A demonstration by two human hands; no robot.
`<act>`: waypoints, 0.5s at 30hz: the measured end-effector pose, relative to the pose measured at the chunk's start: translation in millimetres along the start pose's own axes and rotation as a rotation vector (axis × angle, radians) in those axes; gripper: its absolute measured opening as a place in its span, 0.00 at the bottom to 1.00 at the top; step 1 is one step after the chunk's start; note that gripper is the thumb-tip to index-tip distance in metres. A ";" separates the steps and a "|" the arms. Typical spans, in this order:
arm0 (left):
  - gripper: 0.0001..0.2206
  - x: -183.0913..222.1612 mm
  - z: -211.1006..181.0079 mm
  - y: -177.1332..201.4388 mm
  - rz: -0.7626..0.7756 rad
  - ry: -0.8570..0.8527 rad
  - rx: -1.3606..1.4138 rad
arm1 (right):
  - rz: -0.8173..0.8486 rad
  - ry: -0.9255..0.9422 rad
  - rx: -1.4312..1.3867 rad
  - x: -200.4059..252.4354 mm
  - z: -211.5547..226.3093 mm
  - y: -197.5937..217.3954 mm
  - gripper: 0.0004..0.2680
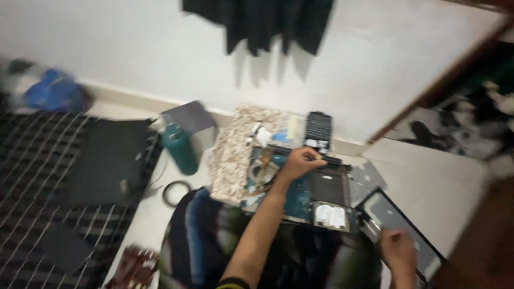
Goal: Disassembling a laptop motherboard by removing screws, cleaning components with a brush, and disconnecting internal cables.
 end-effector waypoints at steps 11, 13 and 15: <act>0.17 -1.1 15.1 -8.1 0.035 -0.112 0.024 | 0.251 0.627 -0.640 -15.3 253.0 -96.2 0.19; 0.19 -8.8 61.6 -7.4 -0.167 -0.154 0.070 | 0.153 0.553 -0.344 -15.3 267.6 -105.2 0.17; 0.19 -2.8 52.7 3.9 -0.161 -0.152 0.044 | 0.112 0.535 -0.343 -21.6 265.1 -115.1 0.14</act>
Point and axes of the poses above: each hand's wrist, its own x-axis away from the middle knuckle, its own y-axis out of the back of the hand, z = x × y, the point moved 10 cm from there along -x, towards the middle knuckle, and after that the axes turned 7 degrees about -z, right-handed, at the moved point
